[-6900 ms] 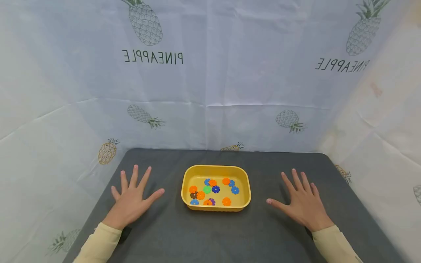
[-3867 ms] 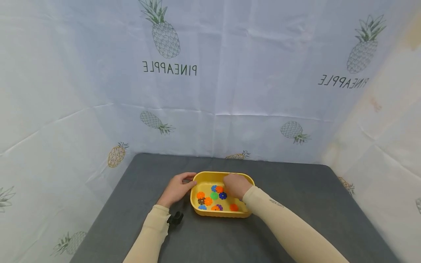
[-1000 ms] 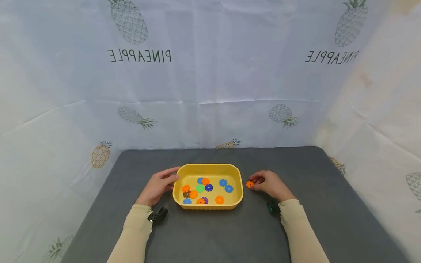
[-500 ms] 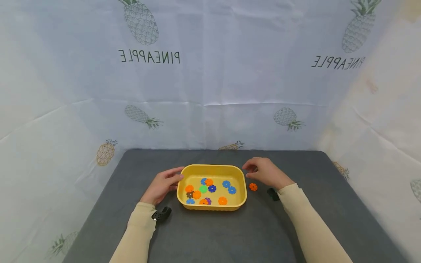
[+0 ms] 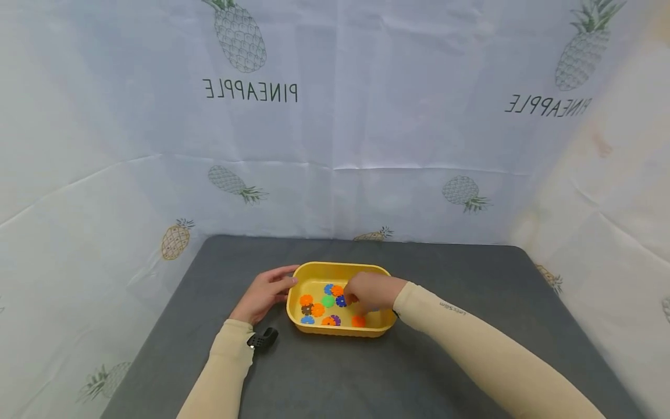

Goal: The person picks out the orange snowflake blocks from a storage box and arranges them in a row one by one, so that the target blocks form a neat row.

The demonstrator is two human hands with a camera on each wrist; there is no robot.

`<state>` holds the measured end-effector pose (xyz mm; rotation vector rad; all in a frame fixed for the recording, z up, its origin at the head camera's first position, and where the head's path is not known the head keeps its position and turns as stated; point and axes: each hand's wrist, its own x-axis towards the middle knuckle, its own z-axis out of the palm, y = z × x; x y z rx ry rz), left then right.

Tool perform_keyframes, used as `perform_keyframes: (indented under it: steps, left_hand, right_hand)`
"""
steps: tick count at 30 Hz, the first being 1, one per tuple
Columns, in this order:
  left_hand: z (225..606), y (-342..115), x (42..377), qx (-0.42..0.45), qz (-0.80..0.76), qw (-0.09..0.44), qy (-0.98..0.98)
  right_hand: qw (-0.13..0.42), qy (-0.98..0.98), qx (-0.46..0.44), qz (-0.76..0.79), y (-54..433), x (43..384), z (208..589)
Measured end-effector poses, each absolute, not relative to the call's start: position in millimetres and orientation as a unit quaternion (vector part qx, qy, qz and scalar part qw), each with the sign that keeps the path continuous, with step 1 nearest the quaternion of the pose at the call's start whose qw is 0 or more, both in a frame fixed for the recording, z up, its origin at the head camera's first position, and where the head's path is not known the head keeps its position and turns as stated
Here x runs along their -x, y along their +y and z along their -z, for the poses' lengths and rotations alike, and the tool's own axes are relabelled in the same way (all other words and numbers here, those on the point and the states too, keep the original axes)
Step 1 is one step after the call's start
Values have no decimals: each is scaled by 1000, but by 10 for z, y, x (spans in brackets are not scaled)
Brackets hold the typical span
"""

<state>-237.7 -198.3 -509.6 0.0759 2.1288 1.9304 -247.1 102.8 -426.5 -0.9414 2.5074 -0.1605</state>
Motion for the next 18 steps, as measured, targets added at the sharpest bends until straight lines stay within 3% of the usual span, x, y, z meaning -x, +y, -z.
perform_keyframes:
  steps: [18]
  left_hand:
    - [5078,-1967,2385,-14,-663,135,737]
  right_hand:
    - [217,902,372,-16,837,2326,4364]
